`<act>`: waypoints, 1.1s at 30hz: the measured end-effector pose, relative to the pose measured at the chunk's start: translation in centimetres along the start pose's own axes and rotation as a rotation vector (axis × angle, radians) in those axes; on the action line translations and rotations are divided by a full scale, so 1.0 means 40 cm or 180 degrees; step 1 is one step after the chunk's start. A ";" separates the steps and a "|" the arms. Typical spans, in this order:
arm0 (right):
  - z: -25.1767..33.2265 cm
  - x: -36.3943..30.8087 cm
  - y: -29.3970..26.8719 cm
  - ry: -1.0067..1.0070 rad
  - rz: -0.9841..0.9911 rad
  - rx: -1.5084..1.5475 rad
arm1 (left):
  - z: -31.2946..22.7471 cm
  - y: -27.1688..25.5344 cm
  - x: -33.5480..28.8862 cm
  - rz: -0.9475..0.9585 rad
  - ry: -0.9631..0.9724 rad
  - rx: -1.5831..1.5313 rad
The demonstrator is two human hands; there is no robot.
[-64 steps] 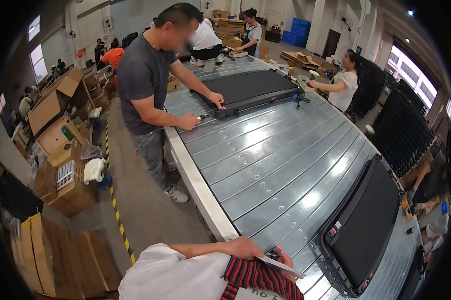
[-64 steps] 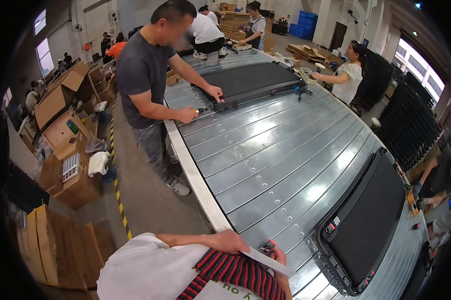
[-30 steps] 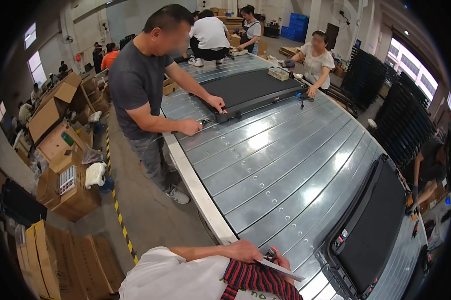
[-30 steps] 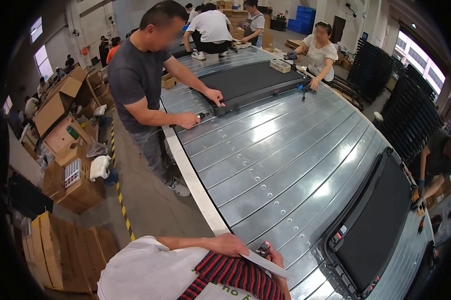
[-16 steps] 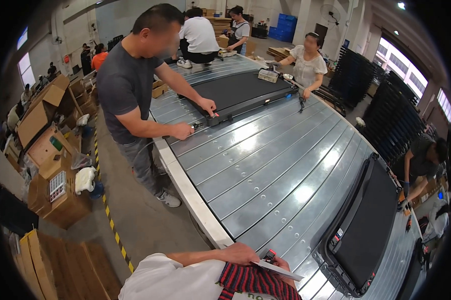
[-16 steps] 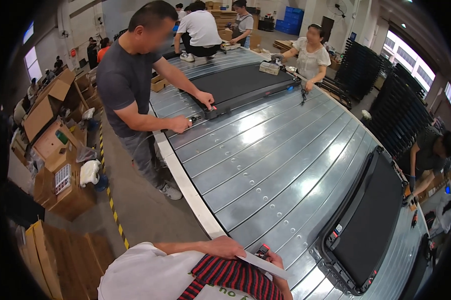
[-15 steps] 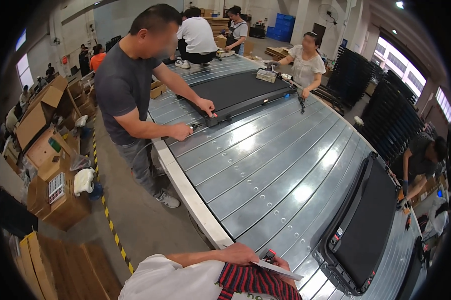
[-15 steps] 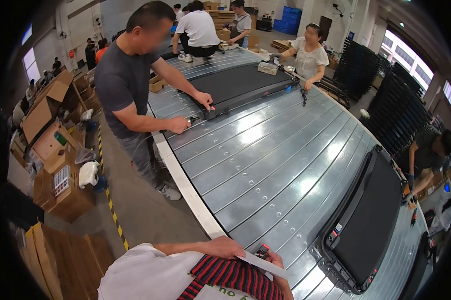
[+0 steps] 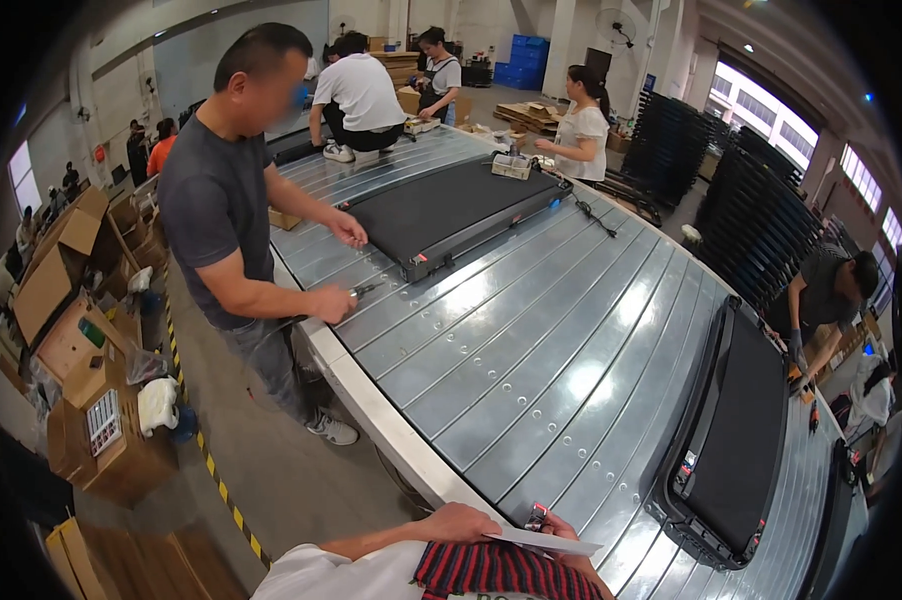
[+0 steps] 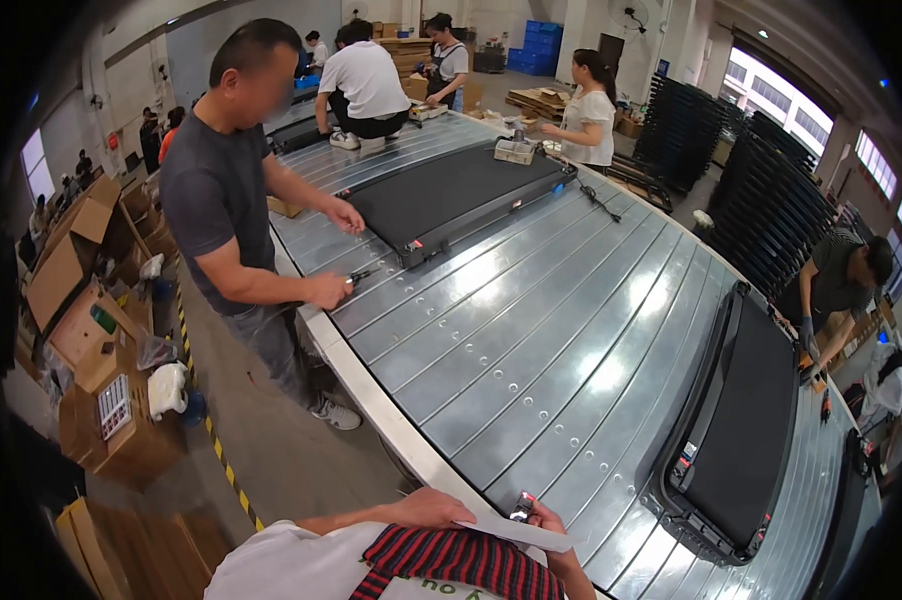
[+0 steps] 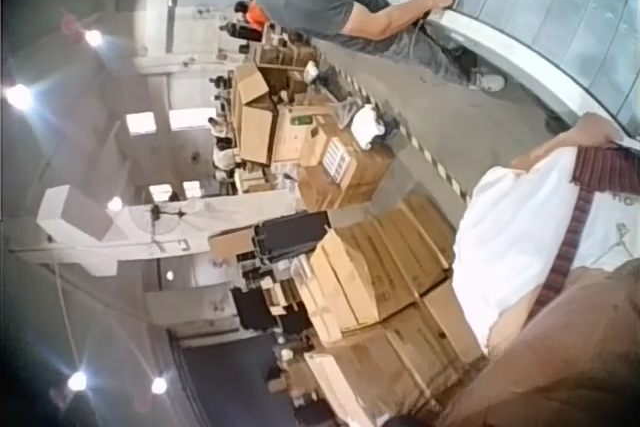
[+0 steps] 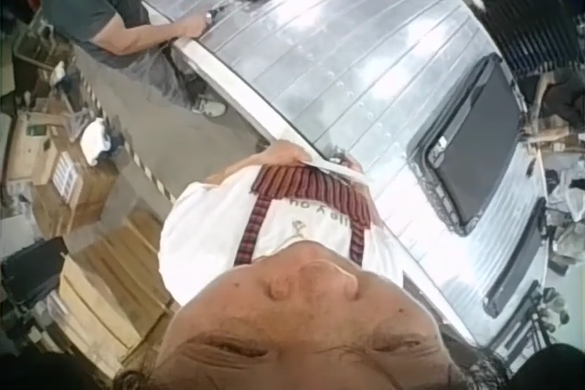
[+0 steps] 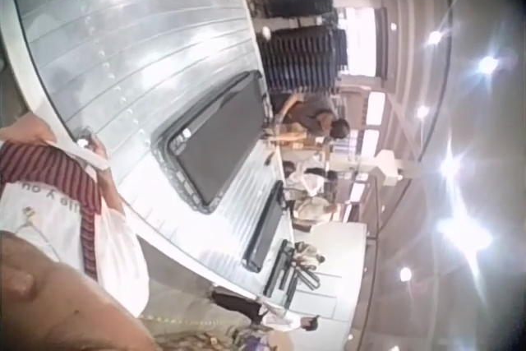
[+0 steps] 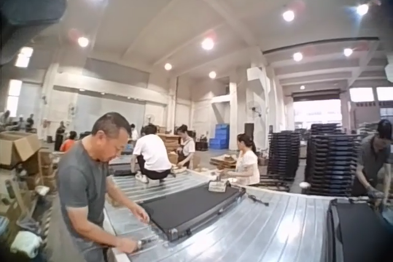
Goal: Applying QR codes and warning labels to treadmill frames on a factory assembly line.
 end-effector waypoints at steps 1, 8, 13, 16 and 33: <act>-0.003 0.004 0.022 0.0028 0.0047 -0.0093 | 0.013 0.002 -0.011 -0.0001 0.0011 -0.0001; -0.007 -0.006 0.067 -0.0043 0.0031 -0.0045 | 0.078 0.005 -0.085 -0.0298 0.0326 -0.0319; -0.045 0.008 -0.002 0.0299 -0.0017 0.0108 | 0.090 0.011 -0.101 -0.0080 0.0326 -0.0647; -0.050 -0.002 -0.035 0.0456 -0.0155 0.0303 | 0.072 0.012 -0.091 -0.0025 0.0242 -0.0581; 0.016 -0.255 -0.272 0.0791 0.0057 0.1009 | -0.248 0.189 0.171 -0.0020 0.0234 0.0104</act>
Point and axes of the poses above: each hand's wrist, its own x-axis towards the middle knuckle, its own y-axis out of the palm, z = x × y, the point moved 1 cm from there along x, towards the middle knuckle
